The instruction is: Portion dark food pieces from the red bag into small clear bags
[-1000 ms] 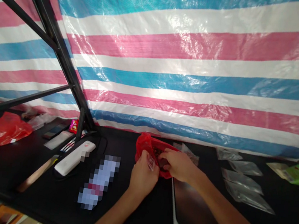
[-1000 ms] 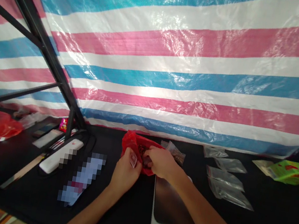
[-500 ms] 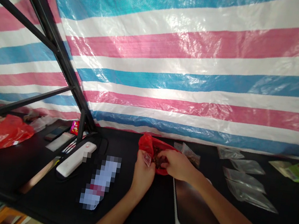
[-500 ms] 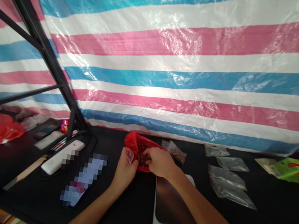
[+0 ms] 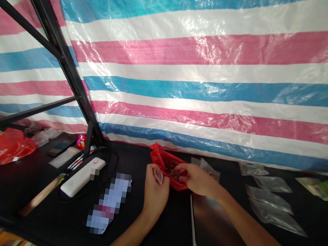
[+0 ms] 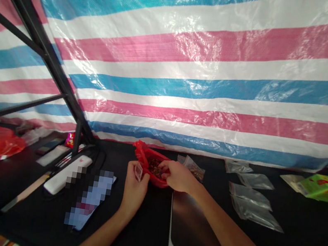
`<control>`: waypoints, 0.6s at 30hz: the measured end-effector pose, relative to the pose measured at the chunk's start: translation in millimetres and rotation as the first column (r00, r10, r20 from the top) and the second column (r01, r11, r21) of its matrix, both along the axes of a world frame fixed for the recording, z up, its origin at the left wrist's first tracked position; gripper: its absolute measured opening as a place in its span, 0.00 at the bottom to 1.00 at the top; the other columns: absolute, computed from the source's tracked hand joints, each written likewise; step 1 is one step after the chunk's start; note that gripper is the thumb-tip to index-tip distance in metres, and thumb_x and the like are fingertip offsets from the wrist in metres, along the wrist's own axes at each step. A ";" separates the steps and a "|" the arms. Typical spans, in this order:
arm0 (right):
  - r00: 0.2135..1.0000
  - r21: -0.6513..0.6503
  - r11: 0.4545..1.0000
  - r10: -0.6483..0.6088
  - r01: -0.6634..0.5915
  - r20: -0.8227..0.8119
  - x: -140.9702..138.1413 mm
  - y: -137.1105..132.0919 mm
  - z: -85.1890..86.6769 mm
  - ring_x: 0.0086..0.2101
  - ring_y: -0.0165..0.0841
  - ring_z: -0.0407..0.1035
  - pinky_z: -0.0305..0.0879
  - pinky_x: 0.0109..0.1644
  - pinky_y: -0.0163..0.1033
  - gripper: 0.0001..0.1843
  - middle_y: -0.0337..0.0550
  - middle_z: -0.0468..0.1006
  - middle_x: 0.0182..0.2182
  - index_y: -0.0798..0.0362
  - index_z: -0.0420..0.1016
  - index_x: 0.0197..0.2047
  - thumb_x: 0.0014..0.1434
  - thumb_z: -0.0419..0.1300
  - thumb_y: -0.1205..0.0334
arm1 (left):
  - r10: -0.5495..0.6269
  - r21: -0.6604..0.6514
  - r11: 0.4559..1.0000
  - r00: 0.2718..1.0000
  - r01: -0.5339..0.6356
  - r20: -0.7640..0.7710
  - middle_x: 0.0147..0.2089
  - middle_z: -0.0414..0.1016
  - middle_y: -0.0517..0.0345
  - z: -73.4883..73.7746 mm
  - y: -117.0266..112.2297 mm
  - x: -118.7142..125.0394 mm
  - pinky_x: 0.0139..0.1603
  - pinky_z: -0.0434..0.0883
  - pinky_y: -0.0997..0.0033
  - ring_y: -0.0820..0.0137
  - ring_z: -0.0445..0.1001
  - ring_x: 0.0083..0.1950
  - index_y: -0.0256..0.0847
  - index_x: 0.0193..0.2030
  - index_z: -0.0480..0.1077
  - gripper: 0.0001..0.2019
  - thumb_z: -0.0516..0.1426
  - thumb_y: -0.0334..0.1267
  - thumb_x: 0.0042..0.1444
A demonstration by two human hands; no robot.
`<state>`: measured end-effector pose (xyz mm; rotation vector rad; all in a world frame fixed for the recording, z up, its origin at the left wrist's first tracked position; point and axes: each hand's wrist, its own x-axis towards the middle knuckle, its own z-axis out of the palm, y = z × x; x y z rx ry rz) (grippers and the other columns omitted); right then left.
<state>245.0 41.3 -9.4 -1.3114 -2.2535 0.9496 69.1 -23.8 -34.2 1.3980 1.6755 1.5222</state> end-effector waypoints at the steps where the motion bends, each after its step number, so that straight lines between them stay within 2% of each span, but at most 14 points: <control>1: 1.000 -0.008 1.000 0.004 -0.005 -0.022 1.2 1.4 2.0 0.43 0.38 0.81 0.73 0.48 0.39 0.18 0.44 0.87 0.44 0.52 0.82 0.51 0.60 0.60 0.71 | 0.023 0.028 0.999 0.999 -0.022 -0.040 0.39 0.67 0.62 2.2 -1.0 -0.8 0.45 0.71 0.70 0.68 0.71 0.40 0.45 0.42 0.62 0.12 0.56 0.26 0.55; 4: 0.997 -0.017 1.000 0.013 -0.015 -0.078 6.3 3.1 12.4 0.44 0.39 0.81 0.74 0.50 0.41 0.18 0.46 0.87 0.45 0.53 0.80 0.54 0.62 0.59 0.69 | -0.012 0.086 0.996 0.998 0.018 -0.066 0.40 0.69 0.59 4.9 -0.7 -2.2 0.47 0.70 0.68 0.66 0.72 0.43 0.44 0.43 0.65 0.09 0.58 0.30 0.57; 8: 0.985 0.004 1.000 0.021 -0.020 -0.172 15.1 -2.1 33.4 0.48 0.41 0.80 0.74 0.54 0.42 0.17 0.45 0.87 0.47 0.51 0.81 0.53 0.62 0.59 0.67 | -0.164 0.050 0.985 0.986 0.164 0.012 0.33 0.70 0.63 1.1 4.5 -2.1 0.39 0.68 0.72 0.69 0.71 0.35 0.43 0.39 0.67 0.04 0.59 0.38 0.61; 13: 0.970 -0.004 0.990 0.140 -0.143 -0.197 18.2 -15.5 54.3 0.43 0.38 0.80 0.73 0.50 0.39 0.13 0.42 0.86 0.44 0.50 0.82 0.49 0.64 0.59 0.66 | -0.158 -0.005 0.987 0.984 0.158 -0.087 0.33 0.74 0.63 -4.8 6.7 -3.5 0.38 0.67 0.72 0.70 0.73 0.34 0.43 0.39 0.71 0.05 0.61 0.40 0.61; 18: 0.972 0.017 0.987 0.163 -0.162 -0.170 10.6 -25.7 58.4 0.42 0.37 0.79 0.71 0.47 0.37 0.15 0.41 0.86 0.43 0.49 0.81 0.51 0.64 0.58 0.68 | -0.192 -0.072 0.981 0.963 0.181 -0.192 0.35 0.79 0.61 -4.9 3.3 -4.3 0.37 0.68 0.71 0.67 0.76 0.35 0.44 0.38 0.73 0.03 0.61 0.39 0.59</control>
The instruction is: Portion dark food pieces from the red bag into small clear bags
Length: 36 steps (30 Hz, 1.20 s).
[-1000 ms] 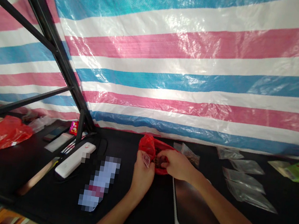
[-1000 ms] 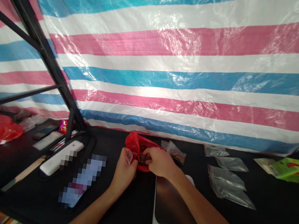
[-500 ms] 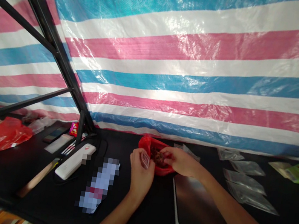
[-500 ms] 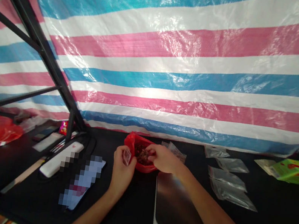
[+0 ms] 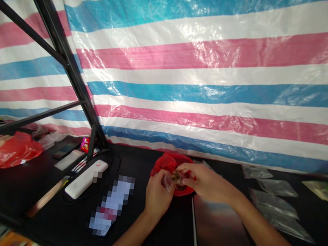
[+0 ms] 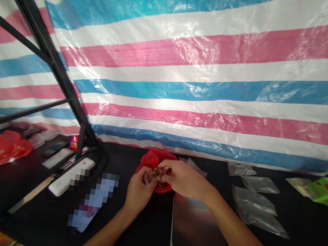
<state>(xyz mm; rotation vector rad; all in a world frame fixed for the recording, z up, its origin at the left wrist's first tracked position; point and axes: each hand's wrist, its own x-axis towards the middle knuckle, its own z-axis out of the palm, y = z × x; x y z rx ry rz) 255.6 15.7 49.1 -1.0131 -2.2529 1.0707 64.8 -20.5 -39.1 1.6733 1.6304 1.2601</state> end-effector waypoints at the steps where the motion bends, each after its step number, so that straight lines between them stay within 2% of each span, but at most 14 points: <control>1: 1.000 0.019 1.000 0.000 -0.001 0.024 -1.5 -2.0 0.9 0.42 0.37 0.79 0.71 0.47 0.37 0.15 0.40 0.86 0.43 0.49 0.81 0.50 0.64 0.58 0.68 | 0.004 -0.002 1.000 1.000 -0.004 -0.020 0.36 0.80 0.60 0.7 -0.5 0.2 0.38 0.68 0.71 0.67 0.77 0.36 0.45 0.39 0.73 0.04 0.62 0.39 0.58; 5: 0.982 0.121 0.992 -0.061 0.039 0.180 -6.3 -10.6 6.3 0.45 0.40 0.78 0.69 0.50 0.40 0.15 0.42 0.86 0.45 0.46 0.81 0.50 0.64 0.59 0.67 | 0.017 0.008 1.000 0.996 -0.016 -0.089 0.38 0.80 0.60 4.3 -1.7 1.1 0.38 0.67 0.70 0.65 0.78 0.38 0.45 0.41 0.71 0.08 0.64 0.40 0.56; 9: 0.948 0.241 0.970 -0.118 0.046 0.294 -10.5 -17.9 6.1 0.47 0.42 0.78 0.67 0.49 0.40 0.13 0.44 0.84 0.47 0.45 0.80 0.50 0.66 0.58 0.65 | 0.001 0.024 1.000 0.986 0.003 -0.168 0.36 0.78 0.59 7.2 -2.9 1.6 0.40 0.66 0.67 0.62 0.76 0.38 0.46 0.39 0.69 0.07 0.63 0.39 0.57; 13: 0.936 0.299 0.954 -0.124 0.021 0.330 -14.3 -22.4 1.6 0.45 0.41 0.78 0.66 0.46 0.40 0.14 0.44 0.81 0.47 0.45 0.79 0.50 0.65 0.58 0.67 | -0.025 0.011 1.000 0.965 0.029 -0.263 0.38 0.79 0.57 9.4 -5.1 1.9 0.44 0.67 0.63 0.59 0.76 0.42 0.46 0.40 0.69 0.07 0.62 0.34 0.55; 18: 0.943 0.330 0.944 -0.134 0.028 0.304 -18.8 -23.1 -2.5 0.47 0.42 0.76 0.68 0.51 0.41 0.15 0.47 0.78 0.49 0.48 0.79 0.52 0.62 0.61 0.67 | -0.050 0.002 0.999 0.955 0.053 -0.294 0.43 0.81 0.54 8.4 -6.7 3.1 0.51 0.68 0.59 0.56 0.78 0.48 0.46 0.44 0.71 0.10 0.62 0.33 0.55; 24: 0.989 0.313 0.949 -0.066 0.023 0.129 -24.6 -21.3 -3.5 0.53 0.40 0.74 0.68 0.61 0.43 0.25 0.46 0.76 0.56 0.45 0.77 0.59 0.63 0.57 0.75 | -0.027 -0.004 1.000 0.985 0.027 -0.173 0.47 0.81 0.51 4.1 -3.7 1.7 0.54 0.72 0.58 0.56 0.79 0.50 0.43 0.49 0.73 0.12 0.63 0.38 0.59; 29: 0.997 0.406 0.913 0.067 -0.044 -0.041 -29.2 -19.6 -5.1 0.59 0.39 0.70 0.65 0.67 0.45 0.33 0.45 0.76 0.58 0.43 0.75 0.64 0.62 0.54 0.81 | -0.028 0.058 0.998 0.998 0.031 -0.058 0.50 0.81 0.52 2.3 -0.8 1.0 0.57 0.73 0.56 0.57 0.79 0.53 0.44 0.54 0.75 0.16 0.64 0.40 0.59; 32: 0.994 0.472 0.879 0.101 -0.071 -0.038 -29.5 -18.6 -3.0 0.57 0.40 0.71 0.67 0.64 0.47 0.32 0.45 0.78 0.56 0.43 0.75 0.64 0.63 0.53 0.80 | -0.044 0.109 0.993 0.999 0.040 0.031 0.47 0.81 0.53 -0.3 1.6 1.4 0.53 0.74 0.59 0.59 0.79 0.49 0.43 0.51 0.76 0.14 0.65 0.38 0.57; 36: 0.997 0.470 0.880 0.076 -0.062 -0.011 -25.0 -19.8 7.1 0.60 0.40 0.70 0.65 0.67 0.47 0.24 0.43 0.79 0.58 0.41 0.75 0.63 0.68 0.58 0.73 | -0.058 0.144 0.989 0.990 0.039 0.132 0.44 0.80 0.53 -1.1 2.3 1.2 0.49 0.75 0.62 0.61 0.78 0.45 0.41 0.50 0.78 0.14 0.66 0.38 0.57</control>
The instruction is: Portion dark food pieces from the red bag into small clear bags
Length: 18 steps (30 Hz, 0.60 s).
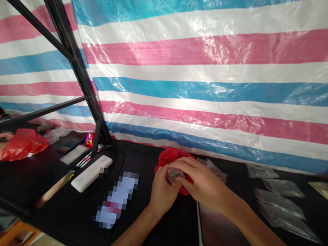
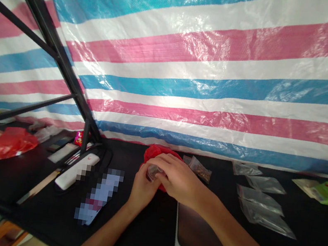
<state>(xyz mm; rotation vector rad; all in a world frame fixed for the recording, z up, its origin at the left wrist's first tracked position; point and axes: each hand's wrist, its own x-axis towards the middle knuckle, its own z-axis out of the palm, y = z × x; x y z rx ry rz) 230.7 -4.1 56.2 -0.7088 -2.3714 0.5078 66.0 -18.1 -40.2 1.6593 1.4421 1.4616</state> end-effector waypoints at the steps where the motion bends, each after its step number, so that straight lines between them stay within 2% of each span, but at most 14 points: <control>1: 1.000 -0.005 1.000 -0.008 0.008 0.002 1.6 -0.6 2.4 0.60 0.40 0.70 0.65 0.67 0.48 0.23 0.42 0.79 0.58 0.41 0.75 0.63 0.69 0.59 0.71 | -0.001 0.002 1.000 1.000 0.001 0.009 0.44 0.80 0.53 0.4 -0.4 0.0 0.48 0.75 0.63 0.62 0.78 0.45 0.42 0.50 0.78 0.14 0.66 0.38 0.57; 3: 1.000 -0.006 1.000 -0.014 0.014 -0.005 4.3 -1.8 5.5 0.60 0.40 0.70 0.65 0.67 0.47 0.22 0.42 0.80 0.58 0.41 0.75 0.63 0.69 0.59 0.70 | -0.005 0.000 1.000 1.000 0.005 0.015 0.43 0.79 0.54 1.2 -1.5 0.3 0.47 0.74 0.64 0.62 0.78 0.44 0.42 0.49 0.78 0.13 0.66 0.39 0.57; 8: 0.999 -0.003 1.000 0.011 -0.011 -0.041 5.1 -4.5 7.9 0.60 0.36 0.71 0.65 0.67 0.44 0.29 0.40 0.80 0.59 0.41 0.76 0.62 0.66 0.54 0.79 | -0.014 -0.038 0.999 0.997 0.016 0.075 0.42 0.80 0.55 2.8 -2.7 1.5 0.47 0.74 0.64 0.62 0.78 0.44 0.42 0.47 0.78 0.12 0.67 0.40 0.56; 12: 0.999 -0.001 1.000 0.008 -0.008 -0.037 3.1 -5.8 10.7 0.58 0.37 0.73 0.65 0.67 0.44 0.21 0.41 0.81 0.56 0.42 0.78 0.59 0.68 0.59 0.72 | -0.081 -0.039 0.995 0.982 0.089 0.170 0.43 0.82 0.54 7.3 -3.6 1.5 0.47 0.74 0.65 0.63 0.79 0.43 0.40 0.48 0.77 0.13 0.67 0.39 0.56; 14: 1.000 0.003 1.000 -0.008 0.008 -0.021 3.3 -5.8 10.7 0.58 0.38 0.72 0.65 0.67 0.44 0.20 0.41 0.81 0.57 0.42 0.78 0.59 0.68 0.60 0.71 | -0.090 -0.025 0.995 0.978 0.096 0.191 0.44 0.82 0.54 10.0 -4.9 1.8 0.46 0.74 0.66 0.64 0.79 0.43 0.40 0.49 0.76 0.15 0.68 0.39 0.56; 18: 1.000 0.012 1.000 -0.005 0.005 -0.022 4.7 -4.9 7.7 0.61 0.38 0.70 0.63 0.69 0.45 0.29 0.41 0.80 0.60 0.42 0.76 0.62 0.65 0.56 0.79 | -0.096 -0.035 0.994 0.971 0.106 0.220 0.43 0.81 0.55 12.6 -7.0 3.0 0.45 0.73 0.68 0.66 0.79 0.42 0.40 0.49 0.74 0.16 0.68 0.41 0.57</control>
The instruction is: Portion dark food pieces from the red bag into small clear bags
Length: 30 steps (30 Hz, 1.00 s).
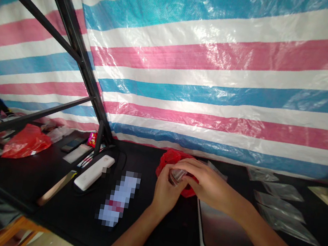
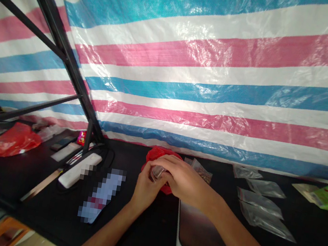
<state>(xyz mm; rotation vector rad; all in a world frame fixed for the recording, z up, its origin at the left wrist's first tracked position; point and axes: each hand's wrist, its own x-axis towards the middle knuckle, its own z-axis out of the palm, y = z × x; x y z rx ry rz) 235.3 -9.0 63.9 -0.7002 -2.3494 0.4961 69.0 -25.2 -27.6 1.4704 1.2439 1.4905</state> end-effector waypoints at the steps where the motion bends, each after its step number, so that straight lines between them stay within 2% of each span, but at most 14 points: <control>1: 1.000 -0.003 1.000 0.010 -0.010 0.001 0.2 0.2 -0.4 0.61 0.38 0.70 0.64 0.69 0.45 0.32 0.41 0.79 0.60 0.41 0.76 0.63 0.64 0.55 0.81 | -0.020 -0.003 1.000 1.000 0.020 0.012 0.43 0.81 0.55 -0.1 -0.1 0.3 0.45 0.73 0.68 0.66 0.78 0.42 0.40 0.49 0.74 0.16 0.68 0.42 0.57; 6: 1.000 -0.006 1.000 -0.004 0.004 0.020 0.4 -0.9 2.4 0.58 0.39 0.73 0.67 0.64 0.45 0.29 0.42 0.81 0.57 0.41 0.76 0.64 0.66 0.58 0.77 | -0.121 0.022 0.993 0.990 0.120 0.072 0.45 0.81 0.55 -1.7 0.5 1.3 0.47 0.74 0.67 0.66 0.78 0.43 0.40 0.50 0.74 0.17 0.69 0.42 0.57; 10: 0.996 -0.009 0.999 -0.035 0.036 0.082 1.7 -0.6 1.8 0.55 0.39 0.75 0.69 0.61 0.45 0.26 0.42 0.81 0.54 0.39 0.75 0.65 0.69 0.59 0.72 | -0.154 0.063 0.987 0.984 0.148 0.087 0.50 0.81 0.54 -2.7 0.7 3.4 0.54 0.75 0.64 0.64 0.79 0.49 0.42 0.53 0.73 0.18 0.68 0.41 0.59; 14: 0.998 0.059 0.998 0.019 -0.023 0.068 2.7 2.6 -3.1 0.59 0.39 0.71 0.66 0.65 0.47 0.32 0.43 0.79 0.58 0.41 0.74 0.64 0.64 0.56 0.79 | -0.186 0.130 0.976 0.978 0.173 0.095 0.62 0.76 0.50 -4.0 1.9 4.0 0.67 0.70 0.56 0.58 0.75 0.64 0.44 0.63 0.67 0.28 0.69 0.40 0.58; 16: 0.997 0.082 0.995 0.056 -0.060 0.053 1.9 2.9 -3.1 0.60 0.39 0.70 0.65 0.66 0.47 0.35 0.43 0.79 0.58 0.42 0.75 0.62 0.59 0.54 0.83 | -0.185 0.131 0.976 0.979 0.173 0.084 0.65 0.74 0.48 -3.8 2.6 3.0 0.70 0.67 0.54 0.58 0.73 0.67 0.45 0.66 0.65 0.29 0.67 0.40 0.61; 20: 0.994 0.087 0.991 0.101 -0.105 0.047 -0.4 0.1 3.7 0.57 0.37 0.71 0.65 0.65 0.44 0.33 0.42 0.80 0.56 0.44 0.77 0.58 0.58 0.54 0.85 | -0.148 0.095 0.985 0.988 0.143 0.049 0.62 0.76 0.49 -0.7 2.1 1.6 0.67 0.70 0.55 0.58 0.76 0.63 0.44 0.64 0.68 0.26 0.67 0.40 0.61; 23: 0.996 0.092 0.993 0.077 -0.080 0.044 1.7 -0.9 9.8 0.55 0.37 0.73 0.68 0.62 0.43 0.26 0.42 0.81 0.53 0.44 0.78 0.56 0.63 0.55 0.81 | -0.133 0.066 0.989 0.991 0.132 0.008 0.56 0.79 0.50 2.8 0.3 1.6 0.59 0.73 0.60 0.60 0.79 0.55 0.42 0.58 0.72 0.19 0.65 0.43 0.63; 27: 0.994 0.127 0.986 -0.106 0.105 0.002 9.9 1.9 13.7 0.55 0.41 0.73 0.69 0.62 0.48 0.18 0.46 0.81 0.53 0.45 0.77 0.55 0.70 0.54 0.72 | -0.074 0.001 0.997 0.997 0.074 -0.028 0.41 0.79 0.56 5.5 0.9 -0.8 0.43 0.73 0.68 0.66 0.78 0.41 0.41 0.50 0.73 0.11 0.60 0.45 0.67; 30: 0.963 0.144 0.958 -0.260 0.248 0.065 14.6 7.9 7.9 0.53 0.43 0.74 0.70 0.60 0.49 0.15 0.47 0.80 0.52 0.47 0.78 0.53 0.71 0.54 0.69 | 0.018 0.004 1.000 0.999 -0.018 -0.032 0.39 0.77 0.57 5.1 3.9 -4.5 0.39 0.71 0.71 0.68 0.76 0.37 0.41 0.47 0.71 0.09 0.59 0.43 0.67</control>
